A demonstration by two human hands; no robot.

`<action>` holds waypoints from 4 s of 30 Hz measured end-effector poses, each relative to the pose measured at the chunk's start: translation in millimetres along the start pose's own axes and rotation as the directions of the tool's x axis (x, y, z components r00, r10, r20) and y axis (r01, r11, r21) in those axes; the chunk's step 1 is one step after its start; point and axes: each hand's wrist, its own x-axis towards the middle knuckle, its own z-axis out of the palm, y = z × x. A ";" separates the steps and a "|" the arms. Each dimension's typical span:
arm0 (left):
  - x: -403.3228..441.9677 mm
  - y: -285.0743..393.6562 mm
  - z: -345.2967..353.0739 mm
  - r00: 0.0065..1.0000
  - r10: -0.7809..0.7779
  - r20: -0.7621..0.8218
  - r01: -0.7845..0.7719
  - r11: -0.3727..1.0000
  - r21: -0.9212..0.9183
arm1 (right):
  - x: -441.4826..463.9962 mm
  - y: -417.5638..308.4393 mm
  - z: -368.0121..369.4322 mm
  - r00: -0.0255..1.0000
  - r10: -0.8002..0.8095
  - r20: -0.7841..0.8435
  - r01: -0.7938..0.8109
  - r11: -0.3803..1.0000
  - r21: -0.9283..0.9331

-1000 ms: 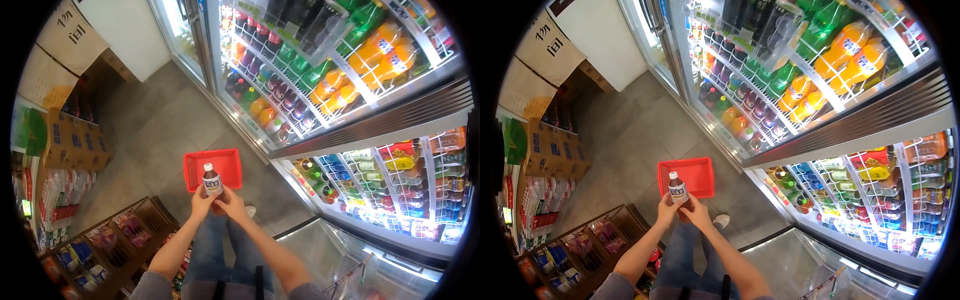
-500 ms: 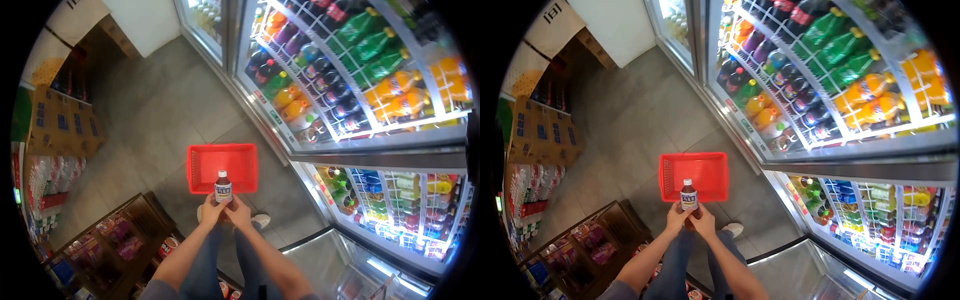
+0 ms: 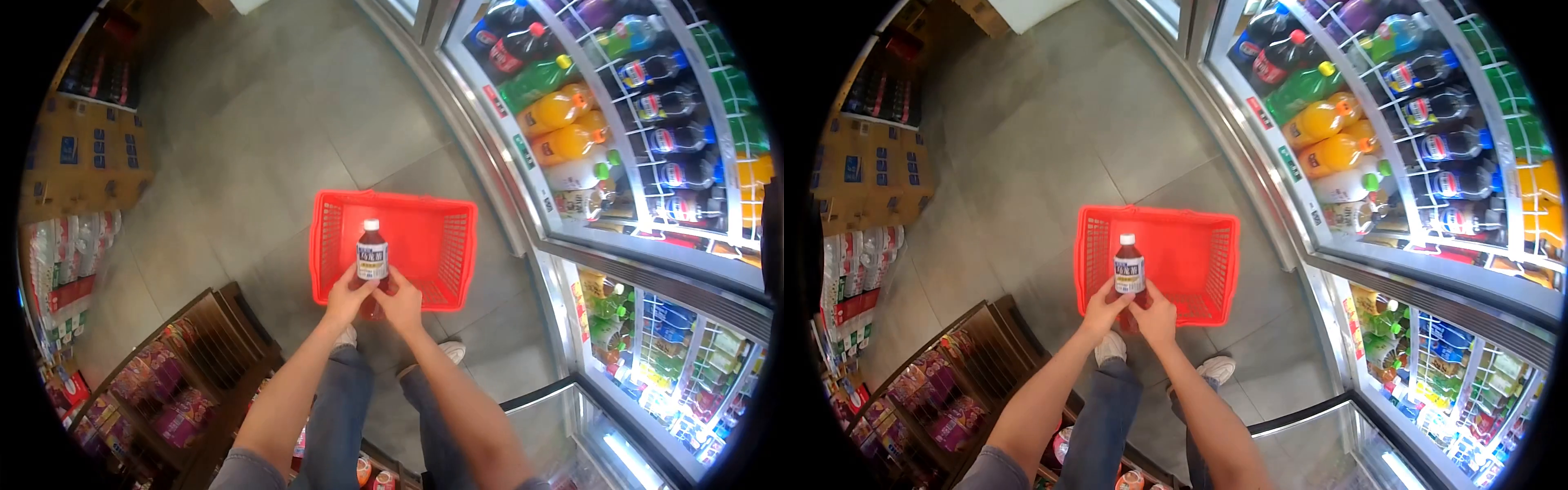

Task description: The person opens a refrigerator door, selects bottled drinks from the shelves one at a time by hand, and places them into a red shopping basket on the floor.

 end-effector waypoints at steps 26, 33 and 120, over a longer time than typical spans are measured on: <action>155.1 -178.9 -47.3 0.987 -0.074 -0.143 0.153 0.696 0.702 | 99.5 153.7 110.8 0.915 0.216 0.340 -0.149 0.966 -0.211; 123.9 -163.1 -44.6 0.986 -0.073 -0.152 0.162 0.653 0.740 | 69.0 125.7 75.5 0.863 0.205 0.461 -0.180 0.979 -0.098; -649.0 871.8 782.2 -0.056 0.741 0.669 -0.827 0.341 -0.447 | -479.4 -665.0 -1026.9 -0.194 -0.480 -0.856 0.461 0.725 -0.511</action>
